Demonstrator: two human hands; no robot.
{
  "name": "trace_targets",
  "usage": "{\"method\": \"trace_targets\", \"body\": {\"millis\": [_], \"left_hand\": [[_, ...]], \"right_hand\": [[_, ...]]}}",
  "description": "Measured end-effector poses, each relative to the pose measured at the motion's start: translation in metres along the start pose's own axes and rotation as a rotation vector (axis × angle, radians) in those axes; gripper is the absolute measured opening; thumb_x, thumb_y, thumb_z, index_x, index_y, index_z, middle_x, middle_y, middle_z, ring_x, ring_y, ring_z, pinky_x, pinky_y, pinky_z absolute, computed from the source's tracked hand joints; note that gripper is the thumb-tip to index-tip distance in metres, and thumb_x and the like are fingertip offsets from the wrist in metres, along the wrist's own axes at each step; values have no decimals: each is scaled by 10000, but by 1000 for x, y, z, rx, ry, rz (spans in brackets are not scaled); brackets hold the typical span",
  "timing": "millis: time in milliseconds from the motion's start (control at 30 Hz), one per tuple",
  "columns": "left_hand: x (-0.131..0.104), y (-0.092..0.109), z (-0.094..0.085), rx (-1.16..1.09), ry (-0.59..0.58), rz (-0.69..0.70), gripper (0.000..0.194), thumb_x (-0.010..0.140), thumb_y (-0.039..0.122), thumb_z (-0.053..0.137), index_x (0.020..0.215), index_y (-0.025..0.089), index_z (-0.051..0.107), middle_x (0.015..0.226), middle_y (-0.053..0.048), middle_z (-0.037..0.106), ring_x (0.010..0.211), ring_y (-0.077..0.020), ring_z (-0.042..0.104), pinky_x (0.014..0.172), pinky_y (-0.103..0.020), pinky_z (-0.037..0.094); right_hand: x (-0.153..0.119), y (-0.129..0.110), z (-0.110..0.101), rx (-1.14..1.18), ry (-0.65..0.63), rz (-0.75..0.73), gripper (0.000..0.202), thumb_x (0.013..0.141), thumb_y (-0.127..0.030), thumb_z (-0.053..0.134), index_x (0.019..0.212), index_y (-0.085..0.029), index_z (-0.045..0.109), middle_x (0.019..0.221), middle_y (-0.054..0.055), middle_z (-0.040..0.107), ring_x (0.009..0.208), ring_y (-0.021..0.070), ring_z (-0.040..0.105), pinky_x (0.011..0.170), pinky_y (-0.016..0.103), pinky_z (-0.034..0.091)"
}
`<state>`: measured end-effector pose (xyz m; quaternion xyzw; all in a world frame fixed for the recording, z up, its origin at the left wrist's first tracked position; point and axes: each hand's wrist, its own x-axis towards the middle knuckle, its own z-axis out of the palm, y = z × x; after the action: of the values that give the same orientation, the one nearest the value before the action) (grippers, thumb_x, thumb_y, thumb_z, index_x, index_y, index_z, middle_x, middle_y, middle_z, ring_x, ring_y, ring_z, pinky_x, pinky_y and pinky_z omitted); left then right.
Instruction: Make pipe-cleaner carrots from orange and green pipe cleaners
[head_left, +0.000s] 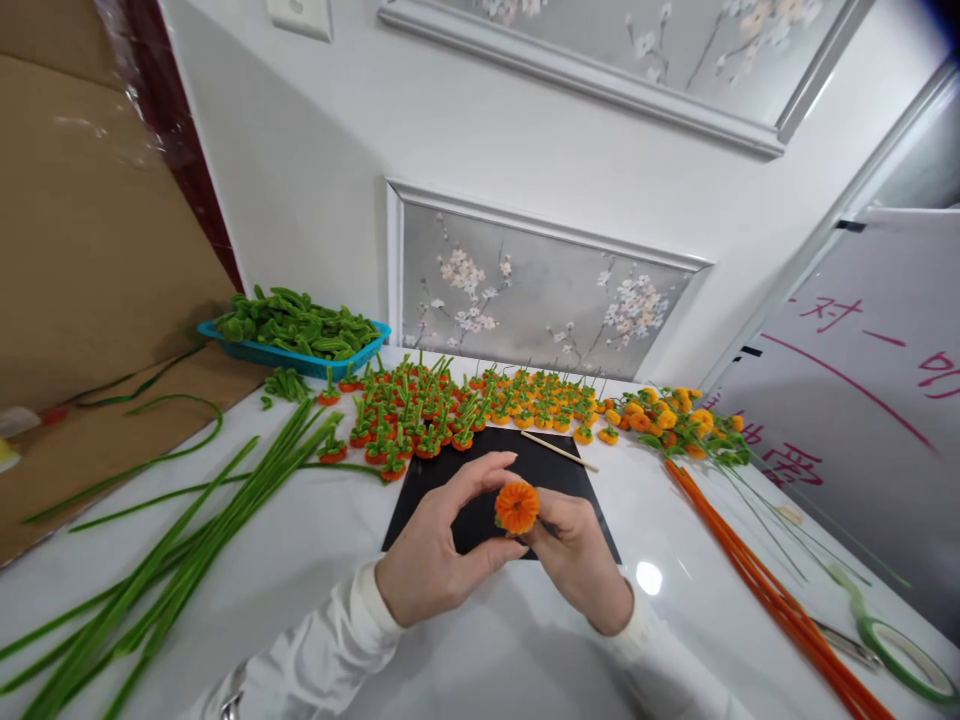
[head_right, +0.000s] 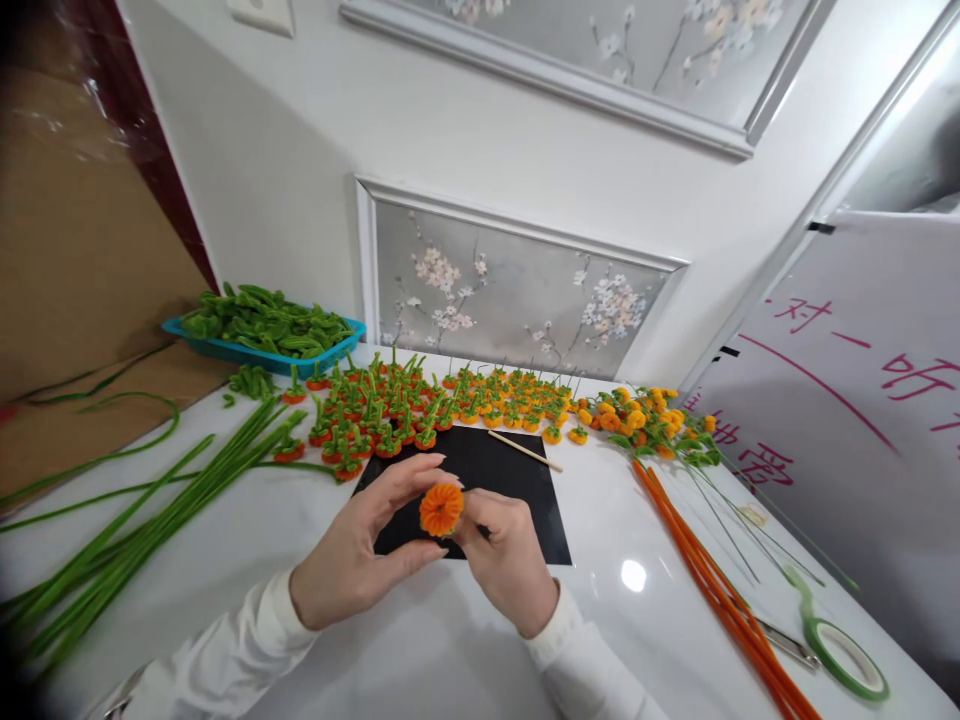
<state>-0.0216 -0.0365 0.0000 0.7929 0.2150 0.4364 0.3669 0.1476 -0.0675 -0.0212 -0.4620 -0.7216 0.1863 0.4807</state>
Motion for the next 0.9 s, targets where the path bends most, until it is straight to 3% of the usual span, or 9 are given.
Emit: {"method": "trace_targets", "body": {"millis": [100, 200, 367, 567, 800, 900], "left_hand": [[0, -2, 0, 14, 23, -6, 409, 752, 180, 630, 1153, 226, 569, 1086, -71, 646, 995, -218, 608, 906, -348, 483], [3, -1, -1, 36, 33, 33, 294, 768, 170, 608, 1059, 207, 617, 1060, -69, 651, 991, -205, 599, 893, -327, 477], [6, 3, -1, 106, 10, 27, 279, 740, 137, 611, 1012, 200, 620, 998, -61, 648, 949, -192, 593, 864, -318, 474], [5, 0, 4, 57, 1, -81, 233, 767, 198, 596, 999, 180, 620, 942, -58, 679, 846, -183, 636, 794, -304, 516], [5, -2, 7, -224, -15, -248, 238, 742, 216, 643, 973, 165, 624, 904, -50, 687, 813, -173, 650, 737, -277, 540], [6, 0, 8, -276, -8, -286, 239, 724, 203, 658, 957, 164, 621, 856, -41, 684, 765, -163, 646, 671, -256, 538]], "right_hand": [[1, -1, -3, -7, -32, -4, 206, 841, -213, 498, 667, -179, 604, 605, 6, 530, 567, 122, 477, 534, 245, 380], [3, -5, -14, 82, -46, 71, 111, 822, -244, 548, 805, -188, 643, 744, 27, 604, 663, 139, 546, 601, 252, 436], [5, -18, -28, 375, 47, 243, 217, 820, -377, 564, 918, -185, 589, 708, 3, 572, 573, 109, 540, 549, 239, 475], [5, -18, -18, 423, -55, 326, 248, 776, -409, 618, 829, -172, 570, 626, -18, 540, 534, 95, 506, 508, 220, 459], [4, -11, -14, 315, -7, 252, 197, 795, -371, 599, 817, -179, 562, 675, -17, 498, 559, 81, 428, 497, 198, 377], [5, -11, -18, 410, -55, 277, 243, 769, -401, 623, 859, -185, 558, 668, -29, 489, 538, 80, 440, 491, 202, 385]]}}
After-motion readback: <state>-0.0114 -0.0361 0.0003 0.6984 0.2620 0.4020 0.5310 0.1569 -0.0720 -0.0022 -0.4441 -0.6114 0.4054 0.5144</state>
